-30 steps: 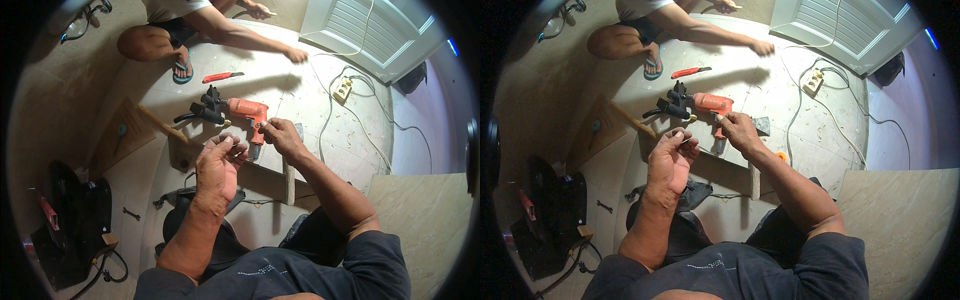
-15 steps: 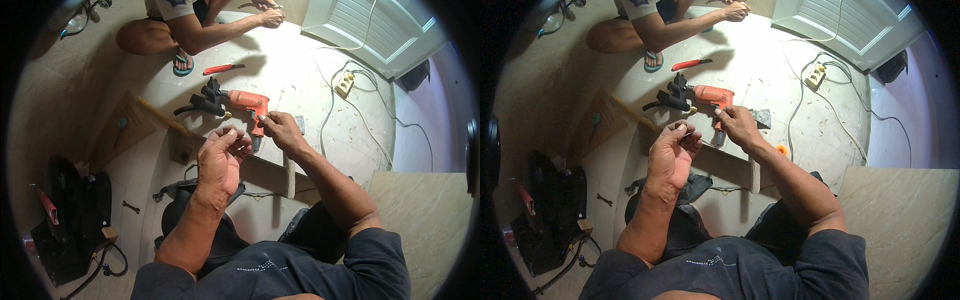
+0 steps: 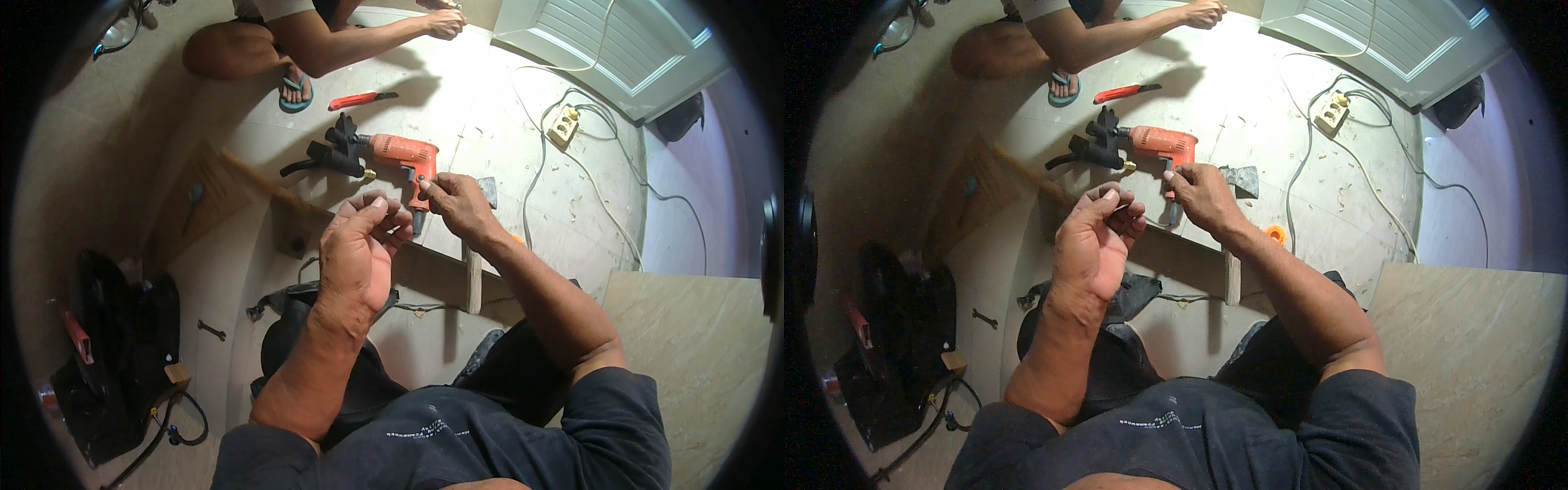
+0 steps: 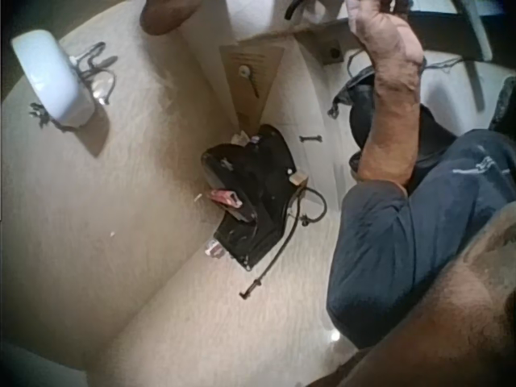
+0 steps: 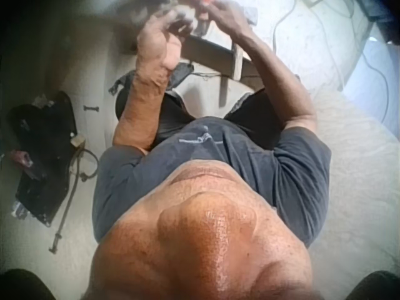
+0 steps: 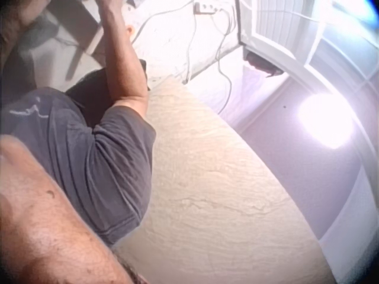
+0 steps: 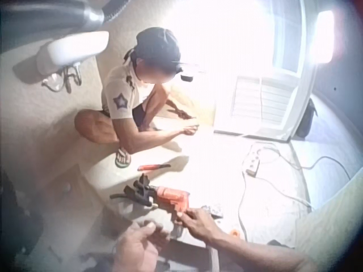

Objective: The person inserts a wooden rod into the brass connector of a black faucet assembly, tapping it with a hammer to ensure a tight fit while another person assists nearby.

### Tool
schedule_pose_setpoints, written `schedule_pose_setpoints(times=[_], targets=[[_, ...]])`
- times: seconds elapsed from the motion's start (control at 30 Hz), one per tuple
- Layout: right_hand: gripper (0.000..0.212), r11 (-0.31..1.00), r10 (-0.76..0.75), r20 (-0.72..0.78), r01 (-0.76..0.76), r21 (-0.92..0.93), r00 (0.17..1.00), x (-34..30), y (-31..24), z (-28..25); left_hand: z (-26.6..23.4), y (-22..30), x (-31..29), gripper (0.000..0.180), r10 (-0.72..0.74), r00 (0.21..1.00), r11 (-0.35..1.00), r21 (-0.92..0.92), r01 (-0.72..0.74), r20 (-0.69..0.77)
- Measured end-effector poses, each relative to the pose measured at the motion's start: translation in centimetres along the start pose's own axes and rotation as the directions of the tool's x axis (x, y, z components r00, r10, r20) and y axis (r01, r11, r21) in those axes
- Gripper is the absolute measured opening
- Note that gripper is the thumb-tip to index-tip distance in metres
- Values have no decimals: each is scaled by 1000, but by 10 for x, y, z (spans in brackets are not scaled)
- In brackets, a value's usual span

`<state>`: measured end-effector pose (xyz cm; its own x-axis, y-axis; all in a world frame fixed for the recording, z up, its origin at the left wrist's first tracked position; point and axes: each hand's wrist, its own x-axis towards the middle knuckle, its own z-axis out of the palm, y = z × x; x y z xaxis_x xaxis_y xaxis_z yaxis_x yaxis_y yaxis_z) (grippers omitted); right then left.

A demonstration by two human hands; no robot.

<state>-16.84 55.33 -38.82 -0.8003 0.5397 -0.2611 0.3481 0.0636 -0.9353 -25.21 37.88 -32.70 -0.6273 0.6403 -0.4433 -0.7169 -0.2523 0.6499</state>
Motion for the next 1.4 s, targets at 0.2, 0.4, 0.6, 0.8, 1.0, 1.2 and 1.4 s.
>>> schedule_pose_setpoints(times=[0.2, 0.4, 0.6, 0.8, 1.0, 1.2, 1.4], targets=[[35, 999, -8, 17, 7, 50, 1000, 2, 14, 4, 2, -1, -6, 15, 2, 1000, 1000, 11, -2, 23], [22, 731, 49, 421, 255, -633, 906, 0, 18, -3, 16, -21, -18, 21, -87, 981, 992, 110, 68, 176], [25, 672, 130, 591, 368, -643, 796, -12, 28, 5, 22, -30, -36, 41, -241, 864, 891, 454, 17, 441], [34, 606, -337, 451, 557, -568, 827, -10, 41, 3, 30, -30, -35, 29, -234, 873, 854, 519, -25, 428], [21, 676, -196, 350, 385, -629, 916, -5, 20, 6, 27, -27, -33, 22, -191, 893, 878, 477, -30, 407], [20, 681, -162, 408, 401, -613, 898, -2, 31, 4, 26, -31, -27, 22, -172, 905, 883, 468, -33, 388], [18, 681, -241, 384, 437, -587, 891, -6, 26, 1, 23, -33, -23, 25, -139, 918, 875, 480, -63, 373]])
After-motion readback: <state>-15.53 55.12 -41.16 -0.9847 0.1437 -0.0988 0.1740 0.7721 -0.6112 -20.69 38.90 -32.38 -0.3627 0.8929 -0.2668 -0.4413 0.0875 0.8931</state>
